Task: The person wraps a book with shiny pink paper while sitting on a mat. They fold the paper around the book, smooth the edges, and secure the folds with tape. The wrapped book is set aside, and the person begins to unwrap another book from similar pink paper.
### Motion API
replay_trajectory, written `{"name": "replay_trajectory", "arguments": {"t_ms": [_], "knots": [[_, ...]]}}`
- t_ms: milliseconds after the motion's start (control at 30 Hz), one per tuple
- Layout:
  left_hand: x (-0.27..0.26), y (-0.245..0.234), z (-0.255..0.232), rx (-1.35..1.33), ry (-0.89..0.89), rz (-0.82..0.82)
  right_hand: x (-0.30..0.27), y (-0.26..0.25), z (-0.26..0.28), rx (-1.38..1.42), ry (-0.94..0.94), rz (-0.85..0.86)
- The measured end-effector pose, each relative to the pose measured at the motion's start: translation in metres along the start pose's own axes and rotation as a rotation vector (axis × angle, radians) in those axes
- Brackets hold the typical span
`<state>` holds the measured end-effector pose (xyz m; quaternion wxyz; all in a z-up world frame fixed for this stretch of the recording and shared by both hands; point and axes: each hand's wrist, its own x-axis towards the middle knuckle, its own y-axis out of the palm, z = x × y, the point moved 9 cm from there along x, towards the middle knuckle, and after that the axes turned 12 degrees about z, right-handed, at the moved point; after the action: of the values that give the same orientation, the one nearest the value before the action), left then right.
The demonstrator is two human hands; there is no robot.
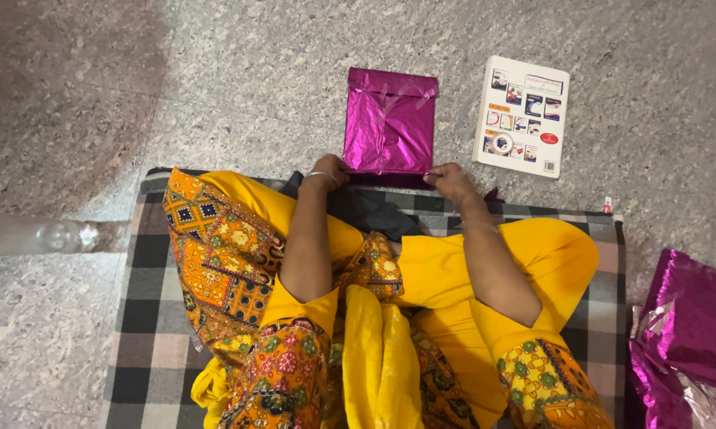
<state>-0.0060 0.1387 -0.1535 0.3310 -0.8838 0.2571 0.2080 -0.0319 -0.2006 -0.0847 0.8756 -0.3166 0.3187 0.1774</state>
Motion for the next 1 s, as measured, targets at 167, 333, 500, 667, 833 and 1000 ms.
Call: {"name": "replay_trajectory", "arguments": {"t_ms": [167,333,500,667,833,1000], "knots": [[-0.012,-0.003,-0.007,0.044,-0.136,0.056,0.024,0.003,-0.02,-0.17,0.098,0.084],[-0.023,-0.017,-0.016,0.064,-0.218,0.029,0.034,-0.003,-0.026,-0.195,0.065,-0.012],[-0.023,-0.03,-0.026,-0.087,-0.094,-0.133,0.04,-0.011,-0.006,-0.063,-0.296,-0.165],[-0.03,-0.042,-0.041,-0.099,-0.129,-0.22,0.065,-0.011,-0.021,-0.038,-0.198,-0.192],[-0.041,-0.047,-0.04,-0.109,-0.282,-0.171,0.085,-0.003,-0.041,0.134,-0.062,-0.083],[-0.017,-0.038,-0.035,-0.169,-0.067,-0.196,0.093,0.0,-0.059,0.272,-0.001,-0.046]]}}
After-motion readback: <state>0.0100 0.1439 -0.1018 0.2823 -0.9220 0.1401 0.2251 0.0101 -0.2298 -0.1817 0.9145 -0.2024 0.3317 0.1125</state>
